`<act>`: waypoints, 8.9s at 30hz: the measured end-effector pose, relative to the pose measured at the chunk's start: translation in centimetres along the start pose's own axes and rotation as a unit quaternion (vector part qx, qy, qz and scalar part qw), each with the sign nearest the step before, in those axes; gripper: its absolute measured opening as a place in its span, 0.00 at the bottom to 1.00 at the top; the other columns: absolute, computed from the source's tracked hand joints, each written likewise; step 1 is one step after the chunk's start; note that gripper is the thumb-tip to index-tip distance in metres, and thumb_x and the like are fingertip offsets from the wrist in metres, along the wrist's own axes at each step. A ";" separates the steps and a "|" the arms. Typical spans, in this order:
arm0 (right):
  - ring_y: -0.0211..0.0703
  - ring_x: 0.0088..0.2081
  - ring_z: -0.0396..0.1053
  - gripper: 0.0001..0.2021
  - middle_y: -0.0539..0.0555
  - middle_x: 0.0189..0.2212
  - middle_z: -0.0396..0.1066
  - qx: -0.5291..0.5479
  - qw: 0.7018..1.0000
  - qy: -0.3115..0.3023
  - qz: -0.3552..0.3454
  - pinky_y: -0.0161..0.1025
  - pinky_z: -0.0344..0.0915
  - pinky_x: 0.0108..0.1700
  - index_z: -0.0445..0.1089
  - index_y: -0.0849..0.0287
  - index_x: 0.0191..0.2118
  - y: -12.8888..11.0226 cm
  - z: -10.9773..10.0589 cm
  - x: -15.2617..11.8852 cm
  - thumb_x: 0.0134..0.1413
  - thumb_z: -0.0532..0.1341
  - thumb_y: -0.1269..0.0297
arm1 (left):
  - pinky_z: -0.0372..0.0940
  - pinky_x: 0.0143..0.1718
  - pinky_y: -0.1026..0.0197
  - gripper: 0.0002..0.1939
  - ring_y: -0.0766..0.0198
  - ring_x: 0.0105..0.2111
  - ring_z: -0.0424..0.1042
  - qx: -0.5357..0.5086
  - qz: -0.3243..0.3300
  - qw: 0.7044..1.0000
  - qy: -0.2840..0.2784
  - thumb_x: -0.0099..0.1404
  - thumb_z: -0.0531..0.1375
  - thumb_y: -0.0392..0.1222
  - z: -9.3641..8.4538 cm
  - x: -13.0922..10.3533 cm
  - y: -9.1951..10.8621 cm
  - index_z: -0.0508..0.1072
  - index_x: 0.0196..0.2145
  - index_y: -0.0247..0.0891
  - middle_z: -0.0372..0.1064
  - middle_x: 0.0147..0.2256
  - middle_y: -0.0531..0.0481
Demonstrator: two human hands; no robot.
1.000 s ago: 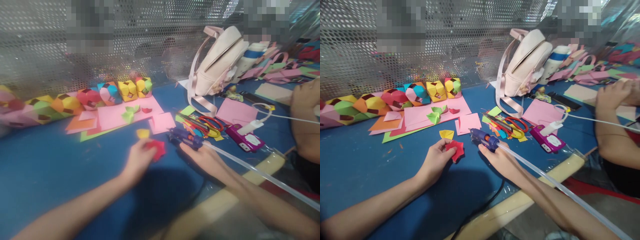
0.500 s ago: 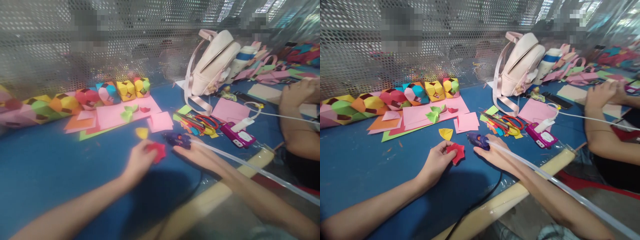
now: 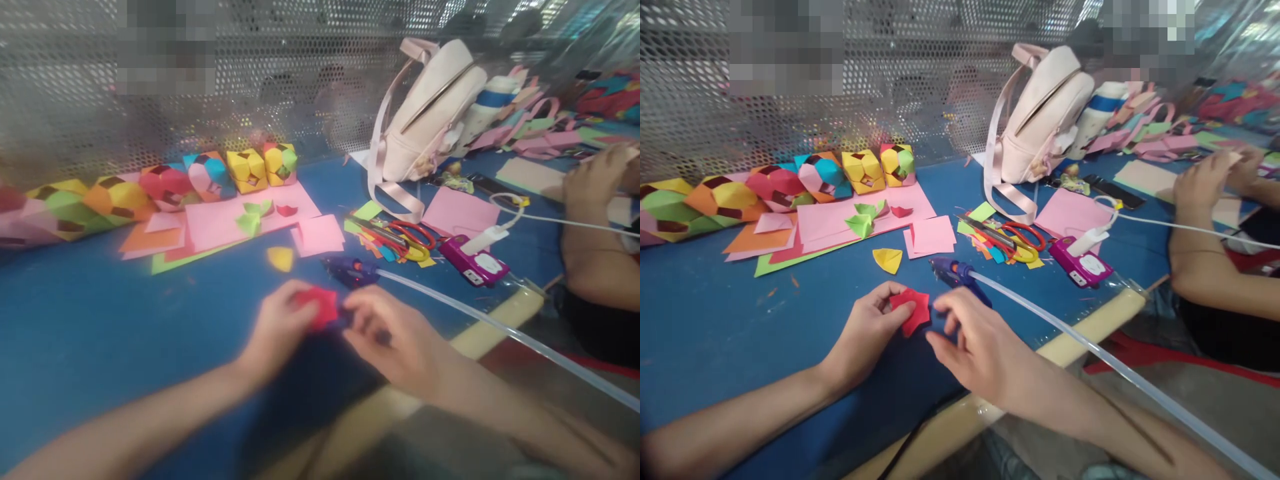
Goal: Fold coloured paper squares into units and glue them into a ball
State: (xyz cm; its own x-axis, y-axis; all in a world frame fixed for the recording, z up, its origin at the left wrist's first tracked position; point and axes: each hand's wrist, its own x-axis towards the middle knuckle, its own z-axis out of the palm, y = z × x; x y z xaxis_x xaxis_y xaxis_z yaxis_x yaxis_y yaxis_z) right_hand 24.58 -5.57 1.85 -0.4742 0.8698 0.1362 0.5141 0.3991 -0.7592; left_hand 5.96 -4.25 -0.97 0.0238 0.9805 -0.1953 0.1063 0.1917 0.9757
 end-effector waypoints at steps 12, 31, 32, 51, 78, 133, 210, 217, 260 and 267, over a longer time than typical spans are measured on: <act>0.33 0.26 0.65 0.02 0.47 0.25 0.67 0.191 0.977 0.048 0.079 0.30 0.62 0.27 0.64 0.59 0.32 -0.4 3.3 5.0 0.50 0.56 0.69 | 0.62 0.27 0.69 0.04 0.70 0.24 0.66 -0.034 0.010 0.999 0.031 0.55 0.59 0.35 -0.7 -0.8 0.8 0.69 0.31 0.38 0.68 0.25 0.56; 0.30 0.20 0.64 0.05 0.45 0.26 0.66 0.334 0.935 -0.062 0.101 0.28 0.64 0.21 0.62 0.58 0.35 -0.6 4.4 4.8 0.50 0.56 0.72 | 0.64 0.25 0.65 0.08 0.69 0.22 0.67 -0.070 -0.037 0.997 0.007 0.59 0.59 0.41 -2.9 -2.1 -0.5 0.68 0.26 0.35 0.68 0.23 0.54; 0.30 0.20 0.65 0.04 0.45 0.25 0.66 0.331 0.937 -0.064 0.097 0.28 0.64 0.21 0.62 0.58 0.34 -0.6 4.4 4.8 0.50 0.56 0.73 | 0.64 0.25 0.65 0.07 0.68 0.22 0.67 -0.067 -0.037 0.997 0.005 0.60 0.59 0.41 -2.9 -2.1 -0.5 0.68 0.26 0.35 0.68 0.22 0.54; 0.37 0.32 0.67 0.07 0.51 0.29 0.69 0.132 0.990 -0.014 -0.046 0.33 0.64 0.34 0.67 0.59 0.31 -0.1 4.2 4.5 0.52 0.52 0.74 | 0.64 0.26 0.65 0.05 0.66 0.24 0.68 0.012 -0.028 0.999 0.015 0.56 0.60 0.39 -3.0 -2.0 -0.1 0.70 0.25 0.35 0.69 0.23 0.51; 0.37 0.27 0.66 0.06 0.52 0.26 0.70 0.031 0.994 0.048 -0.090 0.33 0.63 0.32 0.66 0.59 0.30 0.6 4.9 4.5 0.53 0.53 0.72 | 0.58 0.24 0.69 0.03 0.71 0.22 0.63 0.072 0.020 0.996 0.040 0.52 0.59 0.33 -2.9 -2.0 -0.5 0.68 0.28 0.37 0.66 0.23 0.57; 0.37 0.25 0.66 0.10 0.51 0.23 0.68 -0.225 0.954 -0.003 -0.198 0.34 0.59 0.28 0.66 0.59 0.29 1.6 -1.6 -1.9 0.61 0.51 0.67 | 0.61 0.25 0.66 0.07 0.67 0.22 0.68 0.004 0.009 0.999 0.052 0.56 0.59 0.42 -3.5 -0.4 -1.6 0.68 0.31 0.36 0.70 0.25 0.53; 0.37 0.22 0.64 0.06 0.49 0.20 0.68 -0.255 0.956 0.086 -0.118 0.33 0.56 0.26 0.65 0.58 0.27 1.4 1.5 1.2 0.53 0.57 0.64 | 0.59 0.25 0.67 0.04 0.66 0.24 0.67 0.055 0.029 0.995 0.080 0.53 0.58 0.39 -3.0 0.1 -2.1 0.71 0.27 0.37 0.70 0.24 0.54; 0.37 0.22 0.65 0.06 0.50 0.21 0.70 -0.230 0.959 0.095 -0.132 0.33 0.57 0.27 0.66 0.58 0.28 1.3 1.8 1.3 0.54 0.57 0.64 | 0.59 0.26 0.67 0.04 0.66 0.25 0.67 0.047 0.029 0.996 0.069 0.53 0.59 0.40 -3.1 0.2 -2.2 0.71 0.28 0.37 0.70 0.25 0.55; 0.36 0.30 0.64 0.05 0.51 0.30 0.65 -0.031 0.999 0.030 -0.023 0.32 0.62 0.32 0.62 0.58 0.37 -1.0 1.1 -1.6 0.56 0.54 0.64 | 0.62 0.25 0.67 0.10 0.69 0.22 0.67 -0.056 0.000 0.998 0.005 0.58 0.61 0.45 -1.9 -2.7 -1.7 0.67 0.31 0.37 0.69 0.25 0.54; 0.35 0.27 0.64 0.01 0.48 0.25 0.66 0.158 0.985 -0.031 0.067 0.33 0.62 0.30 0.63 0.59 0.30 -1.4 4.0 4.2 0.49 0.56 0.70 | 0.63 0.27 0.67 0.07 0.70 0.23 0.67 -0.042 0.022 0.999 0.006 0.58 0.60 0.43 -2.1 -3.4 -1.5 0.69 0.30 0.37 0.68 0.26 0.54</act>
State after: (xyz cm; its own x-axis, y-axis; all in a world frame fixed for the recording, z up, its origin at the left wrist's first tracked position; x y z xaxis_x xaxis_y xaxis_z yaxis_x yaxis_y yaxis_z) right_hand 19.00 -3.64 0.88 -0.4654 0.8850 -0.0099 0.3309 0.1636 -0.9294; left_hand 3.60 -7.75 -1.56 0.0142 0.9883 -0.1520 0.0220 0.1517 0.9882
